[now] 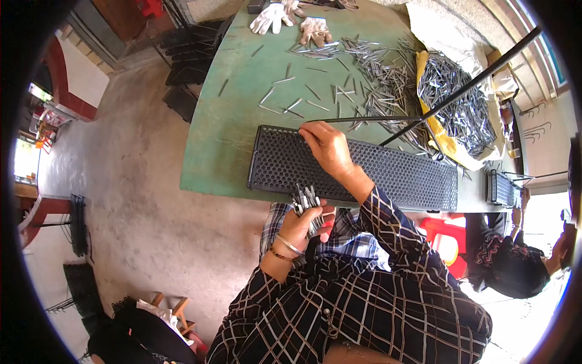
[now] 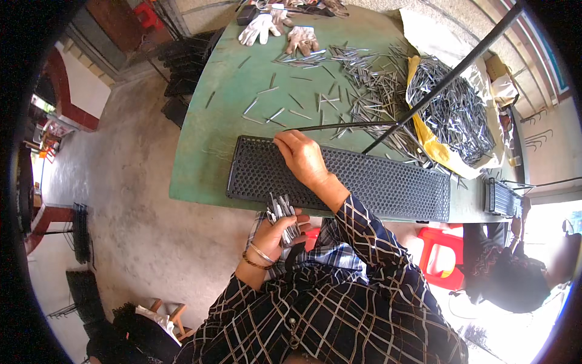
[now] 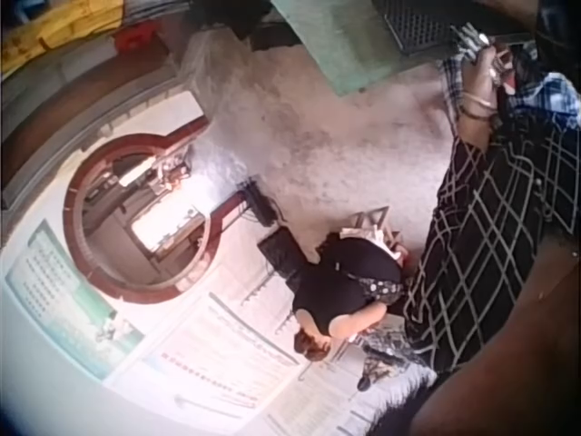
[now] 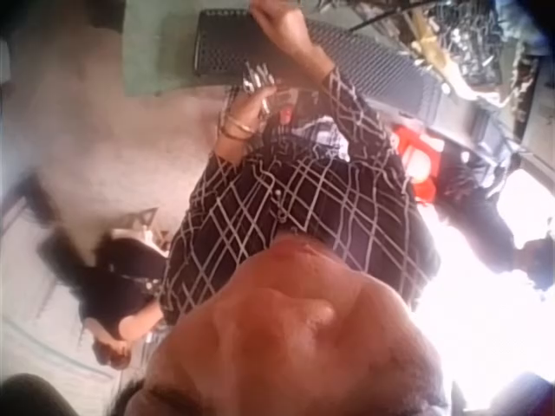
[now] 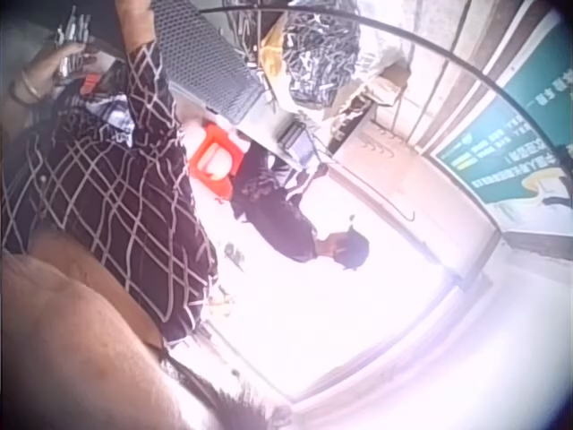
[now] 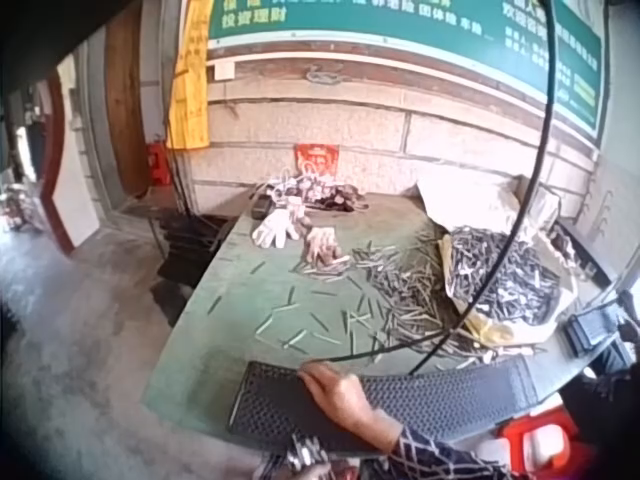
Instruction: Inserting small metal pins individually into a perforated metal mesh grid on a workbench.
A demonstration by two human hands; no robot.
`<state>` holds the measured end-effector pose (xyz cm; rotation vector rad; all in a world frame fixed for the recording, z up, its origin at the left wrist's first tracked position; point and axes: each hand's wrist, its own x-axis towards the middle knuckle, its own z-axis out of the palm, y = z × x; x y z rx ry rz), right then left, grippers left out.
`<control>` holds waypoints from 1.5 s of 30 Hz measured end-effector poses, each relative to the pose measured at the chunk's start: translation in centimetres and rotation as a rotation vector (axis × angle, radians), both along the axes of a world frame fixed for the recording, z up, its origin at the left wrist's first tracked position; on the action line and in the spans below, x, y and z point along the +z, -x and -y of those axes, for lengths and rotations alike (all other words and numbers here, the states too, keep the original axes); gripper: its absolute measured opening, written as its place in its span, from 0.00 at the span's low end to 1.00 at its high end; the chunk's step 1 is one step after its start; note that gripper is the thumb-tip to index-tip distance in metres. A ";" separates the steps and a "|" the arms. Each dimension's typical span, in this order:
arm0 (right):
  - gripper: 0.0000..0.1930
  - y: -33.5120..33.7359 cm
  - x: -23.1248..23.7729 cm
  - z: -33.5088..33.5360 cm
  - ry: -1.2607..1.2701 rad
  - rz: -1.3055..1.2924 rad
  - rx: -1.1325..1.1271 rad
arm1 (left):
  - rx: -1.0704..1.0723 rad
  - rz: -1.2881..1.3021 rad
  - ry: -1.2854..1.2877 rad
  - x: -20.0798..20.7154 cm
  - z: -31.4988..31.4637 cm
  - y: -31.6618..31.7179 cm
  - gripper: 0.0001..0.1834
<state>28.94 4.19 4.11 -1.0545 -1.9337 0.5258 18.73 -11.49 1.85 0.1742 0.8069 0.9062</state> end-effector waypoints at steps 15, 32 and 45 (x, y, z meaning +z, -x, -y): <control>0.08 -0.5 0.3 1.5 -0.110 0.100 -0.099 | 0.012 0.012 -0.047 0.7 0.1 0.0 0.15; 0.10 -3.2 3.7 4.3 0.695 -0.123 0.109 | 0.241 -0.049 -0.031 1.6 -0.5 -0.7 0.12; 0.09 -1.0 -1.1 0.3 -0.017 0.013 -0.074 | 0.069 -0.035 -0.026 0.7 0.3 -0.5 0.11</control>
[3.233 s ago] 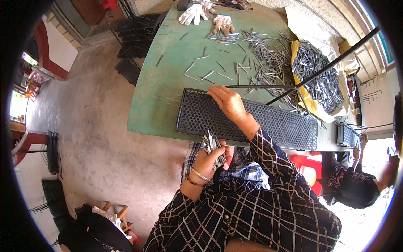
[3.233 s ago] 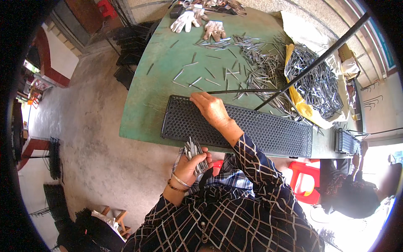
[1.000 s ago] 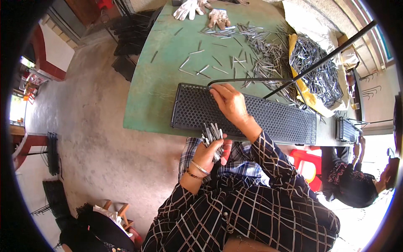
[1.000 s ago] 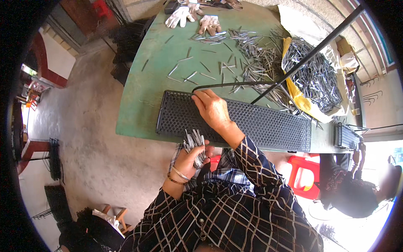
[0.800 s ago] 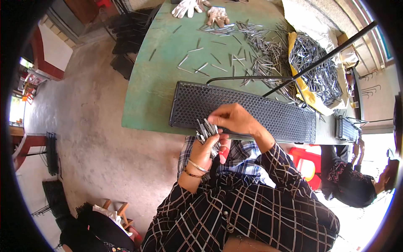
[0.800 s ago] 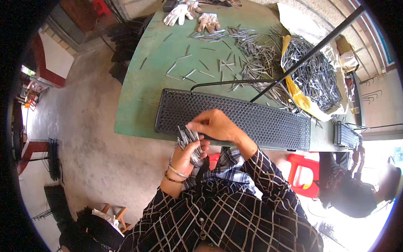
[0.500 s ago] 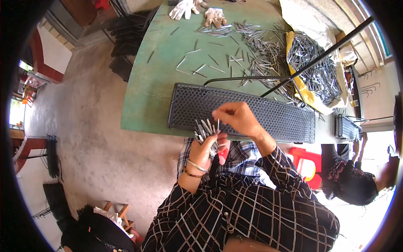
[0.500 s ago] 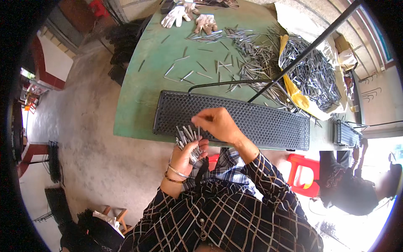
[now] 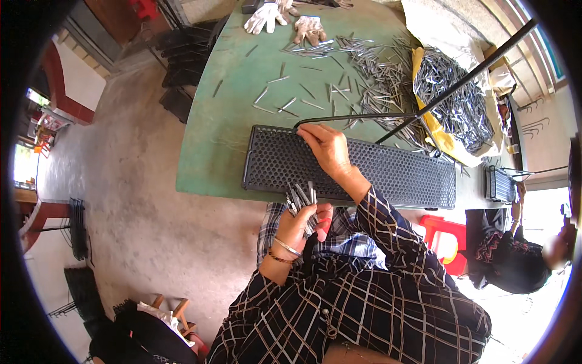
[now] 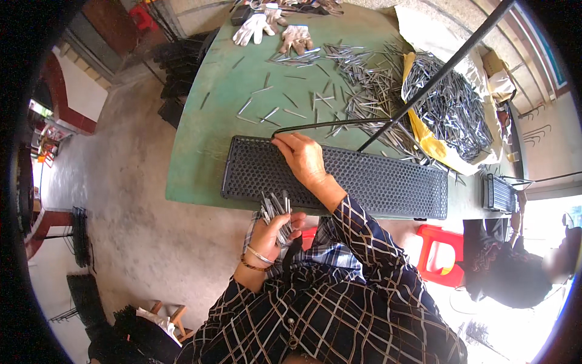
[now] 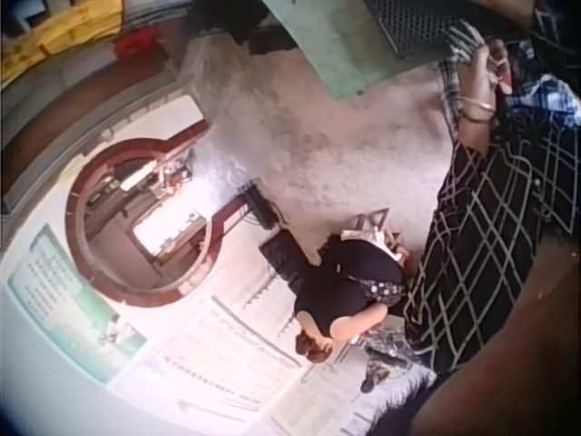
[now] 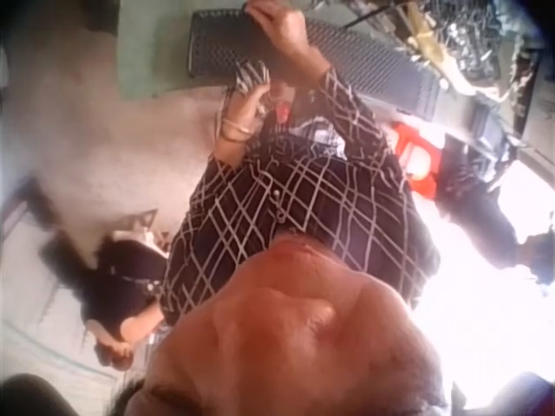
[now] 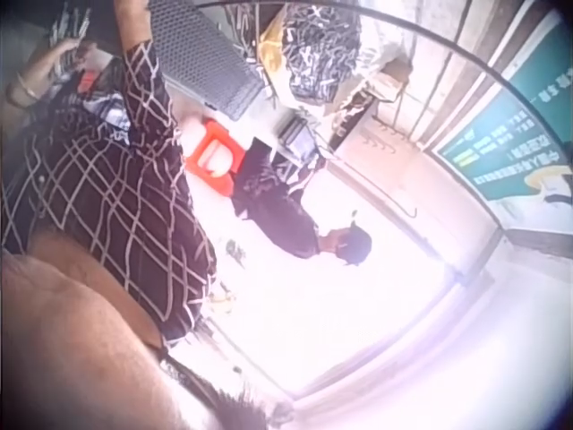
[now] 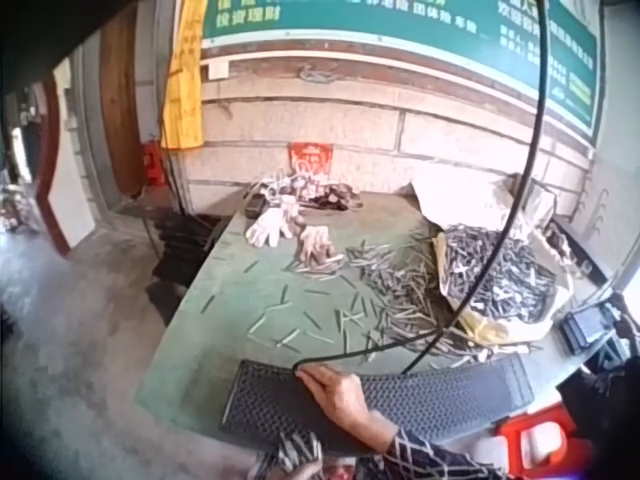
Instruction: Inserting small metal pins individually into a perforated metal mesh grid on a workbench.
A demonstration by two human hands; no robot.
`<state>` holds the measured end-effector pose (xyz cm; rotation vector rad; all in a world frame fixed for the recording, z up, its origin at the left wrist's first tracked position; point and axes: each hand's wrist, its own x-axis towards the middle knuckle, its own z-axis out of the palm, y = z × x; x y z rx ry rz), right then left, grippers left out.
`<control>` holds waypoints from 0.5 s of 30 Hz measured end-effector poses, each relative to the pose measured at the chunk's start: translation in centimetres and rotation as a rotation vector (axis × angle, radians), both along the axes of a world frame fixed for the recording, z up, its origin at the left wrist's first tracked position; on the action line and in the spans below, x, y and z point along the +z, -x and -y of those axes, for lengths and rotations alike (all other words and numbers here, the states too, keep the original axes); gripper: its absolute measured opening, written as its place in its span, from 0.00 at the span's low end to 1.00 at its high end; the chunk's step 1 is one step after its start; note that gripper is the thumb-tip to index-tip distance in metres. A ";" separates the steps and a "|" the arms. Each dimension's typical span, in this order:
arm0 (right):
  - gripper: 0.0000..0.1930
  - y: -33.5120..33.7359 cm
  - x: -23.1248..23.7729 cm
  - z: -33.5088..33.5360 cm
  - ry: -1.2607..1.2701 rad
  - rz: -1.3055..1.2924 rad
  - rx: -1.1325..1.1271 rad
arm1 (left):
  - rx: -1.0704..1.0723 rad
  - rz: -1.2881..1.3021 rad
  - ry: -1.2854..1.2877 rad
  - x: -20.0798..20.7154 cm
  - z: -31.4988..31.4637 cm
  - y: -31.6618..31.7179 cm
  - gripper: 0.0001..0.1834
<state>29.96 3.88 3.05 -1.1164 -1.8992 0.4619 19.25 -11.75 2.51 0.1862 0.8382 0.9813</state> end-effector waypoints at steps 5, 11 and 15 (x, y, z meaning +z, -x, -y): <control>0.09 0.2 0.7 0.5 -0.075 0.012 0.042 | -0.034 0.016 -0.019 0.2 -0.2 0.4 0.10; 0.10 -2.2 3.9 4.4 0.604 -0.041 0.382 | 0.132 -0.007 -0.067 0.9 -0.9 0.5 0.12; 0.12 -2.4 3.3 5.8 0.789 -0.199 0.391 | 0.138 -0.047 -0.054 1.3 -1.4 0.7 0.15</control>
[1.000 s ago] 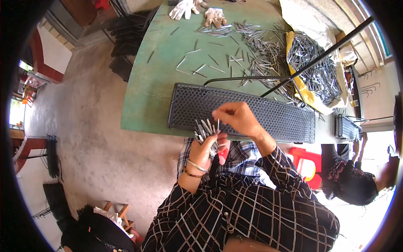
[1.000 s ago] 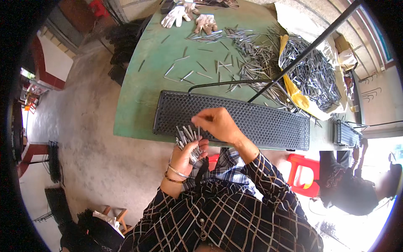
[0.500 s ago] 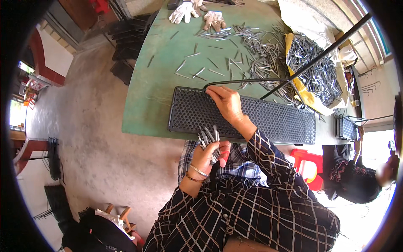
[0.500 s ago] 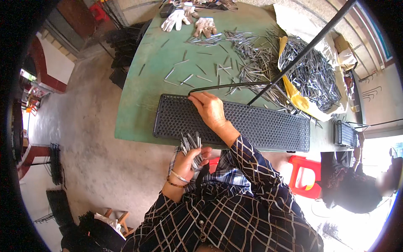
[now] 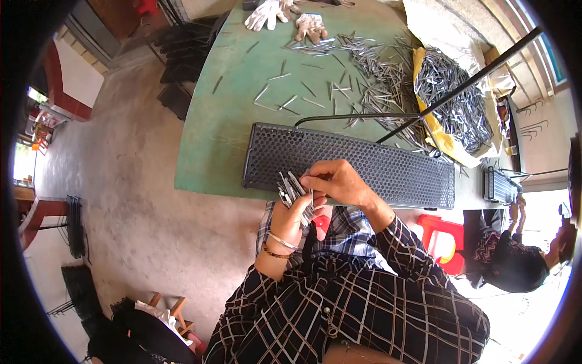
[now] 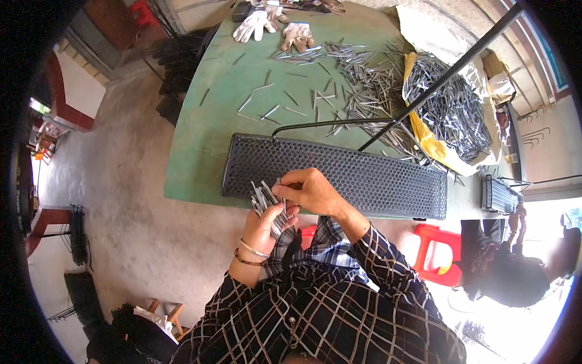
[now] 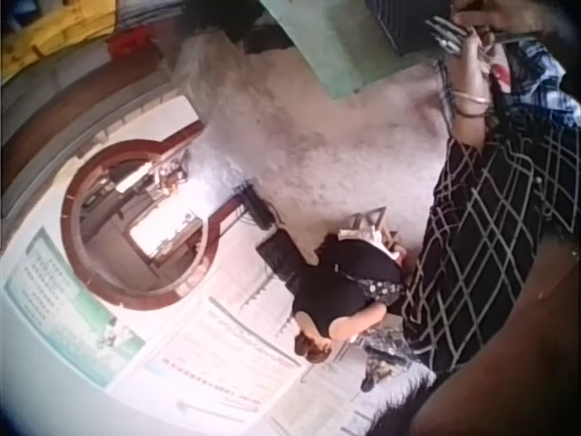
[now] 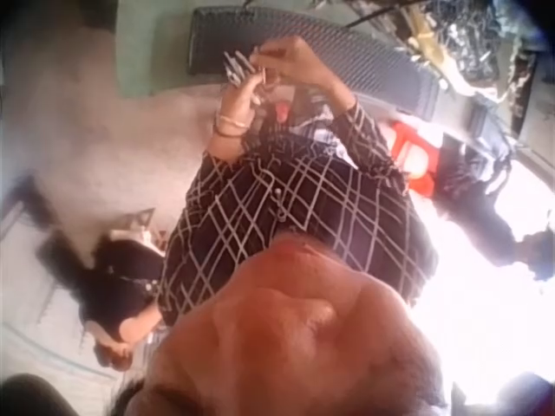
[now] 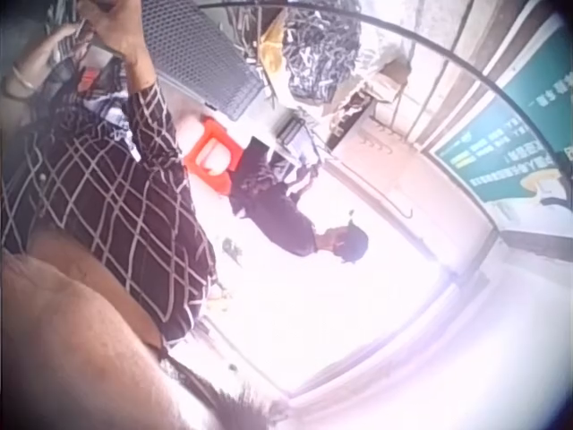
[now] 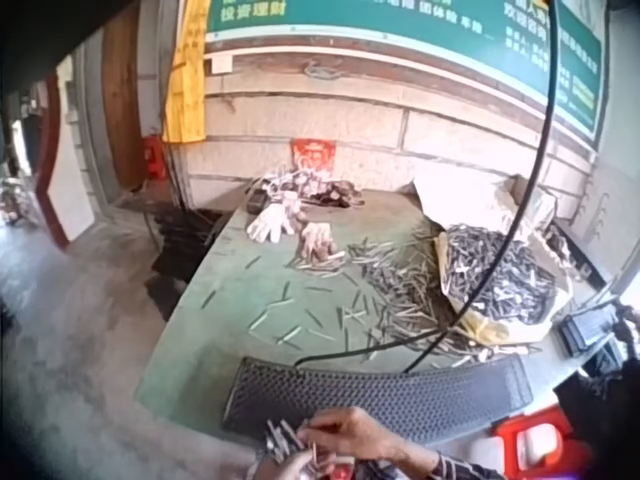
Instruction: Inserting small metal pins individually into a perforated metal mesh grid on a workbench.
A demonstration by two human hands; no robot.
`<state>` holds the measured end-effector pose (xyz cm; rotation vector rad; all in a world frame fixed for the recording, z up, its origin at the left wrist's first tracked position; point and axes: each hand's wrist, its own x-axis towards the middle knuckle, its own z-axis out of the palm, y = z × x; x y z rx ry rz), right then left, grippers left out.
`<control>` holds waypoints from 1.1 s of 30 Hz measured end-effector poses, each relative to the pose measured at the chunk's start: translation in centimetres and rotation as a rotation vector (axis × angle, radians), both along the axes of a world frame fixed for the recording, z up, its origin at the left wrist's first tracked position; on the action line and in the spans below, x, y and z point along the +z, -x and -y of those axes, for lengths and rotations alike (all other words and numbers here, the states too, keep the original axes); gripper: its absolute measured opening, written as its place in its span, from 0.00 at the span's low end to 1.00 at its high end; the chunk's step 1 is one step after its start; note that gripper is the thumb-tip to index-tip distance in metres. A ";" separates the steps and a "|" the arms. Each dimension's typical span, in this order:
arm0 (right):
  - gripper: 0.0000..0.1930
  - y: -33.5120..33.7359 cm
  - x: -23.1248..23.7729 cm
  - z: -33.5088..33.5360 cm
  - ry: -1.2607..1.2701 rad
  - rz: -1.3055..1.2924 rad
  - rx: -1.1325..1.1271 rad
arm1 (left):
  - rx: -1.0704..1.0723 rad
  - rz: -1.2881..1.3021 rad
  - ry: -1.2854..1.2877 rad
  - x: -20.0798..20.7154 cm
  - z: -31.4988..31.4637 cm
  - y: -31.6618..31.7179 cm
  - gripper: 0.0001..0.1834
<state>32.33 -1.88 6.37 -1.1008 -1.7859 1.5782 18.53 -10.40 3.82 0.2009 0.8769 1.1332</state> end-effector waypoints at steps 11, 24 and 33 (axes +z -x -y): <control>0.14 1.0 1.4 -3.1 -0.470 0.083 -0.444 | -0.035 0.041 -0.005 -0.8 0.3 -0.5 0.12; 0.11 1.1 -3.5 -6.2 -1.051 0.265 -0.265 | -0.126 0.044 0.057 -0.7 1.7 -1.6 0.13; 0.11 -0.7 0.5 -1.5 -0.405 0.176 -0.117 | 0.050 0.058 -0.002 0.3 0.8 -1.1 0.12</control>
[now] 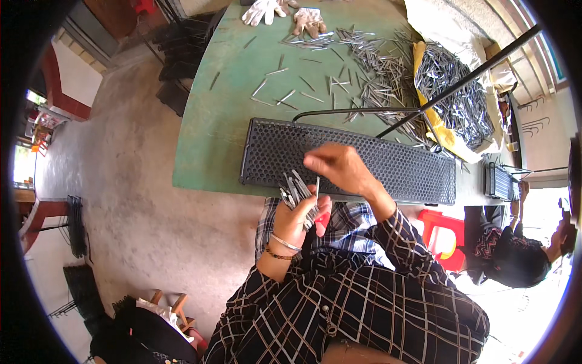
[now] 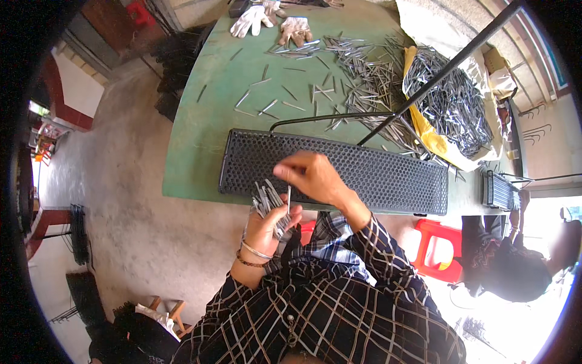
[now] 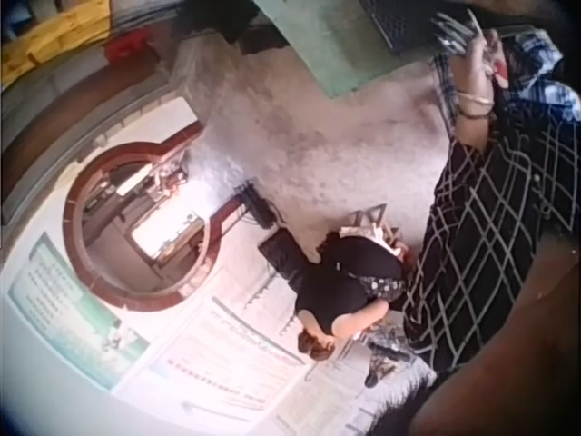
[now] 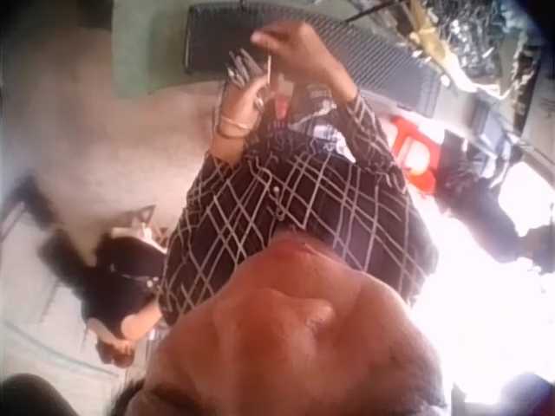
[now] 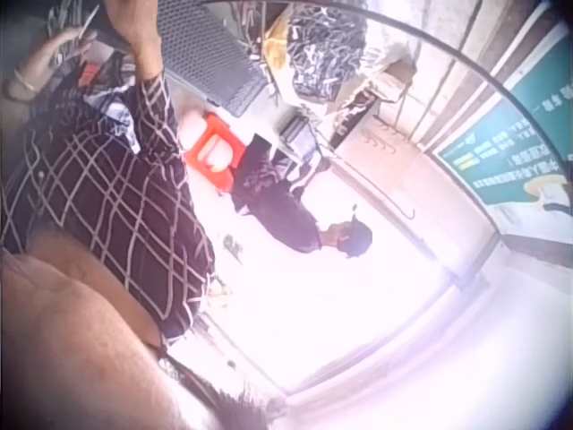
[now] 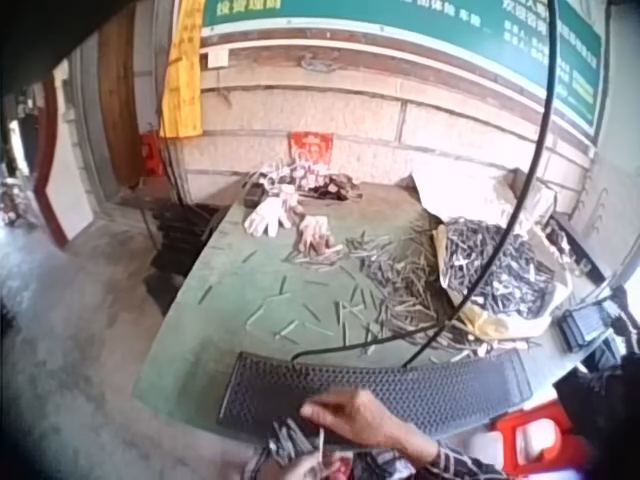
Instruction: Inserting small metal pins individually into a perforated metal mesh grid on a workbench.
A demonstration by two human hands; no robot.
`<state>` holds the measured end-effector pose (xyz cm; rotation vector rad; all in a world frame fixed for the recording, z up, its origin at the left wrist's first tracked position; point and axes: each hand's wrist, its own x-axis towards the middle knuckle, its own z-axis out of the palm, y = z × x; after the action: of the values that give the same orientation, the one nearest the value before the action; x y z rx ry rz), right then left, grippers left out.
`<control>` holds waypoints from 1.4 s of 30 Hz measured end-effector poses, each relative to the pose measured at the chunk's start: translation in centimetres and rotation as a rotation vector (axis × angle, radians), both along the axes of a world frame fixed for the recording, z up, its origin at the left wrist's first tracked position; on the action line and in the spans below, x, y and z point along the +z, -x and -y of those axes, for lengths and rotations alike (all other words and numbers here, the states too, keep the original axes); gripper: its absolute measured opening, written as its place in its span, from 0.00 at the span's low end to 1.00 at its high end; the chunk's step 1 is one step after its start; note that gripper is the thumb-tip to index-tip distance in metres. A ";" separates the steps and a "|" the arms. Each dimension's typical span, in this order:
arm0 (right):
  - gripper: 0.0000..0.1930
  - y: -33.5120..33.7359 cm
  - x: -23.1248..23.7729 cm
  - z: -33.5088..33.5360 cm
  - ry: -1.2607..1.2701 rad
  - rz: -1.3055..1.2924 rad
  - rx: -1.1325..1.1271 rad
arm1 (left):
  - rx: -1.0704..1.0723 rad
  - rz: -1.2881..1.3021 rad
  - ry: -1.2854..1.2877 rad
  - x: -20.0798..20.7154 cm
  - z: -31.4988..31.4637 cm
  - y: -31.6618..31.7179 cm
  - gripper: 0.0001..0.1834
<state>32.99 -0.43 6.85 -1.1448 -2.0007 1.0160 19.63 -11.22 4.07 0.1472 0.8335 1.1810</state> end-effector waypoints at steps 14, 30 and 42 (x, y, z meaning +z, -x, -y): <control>0.12 1.1 -1.6 -2.7 -0.286 -0.149 -0.343 | -0.233 -0.010 0.054 -0.4 0.3 -1.0 0.13; 0.11 1.4 -3.4 -4.1 -0.549 0.013 -0.285 | -0.173 -0.044 0.038 -1.3 0.6 -0.8 0.14; 0.10 1.4 -3.6 -3.7 -0.566 0.083 -0.268 | -0.134 -0.050 0.040 -1.2 0.6 -0.9 0.14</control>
<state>31.60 3.25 3.25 -1.1006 -1.9477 0.2402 20.51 -11.84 2.89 0.1973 0.8768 1.0382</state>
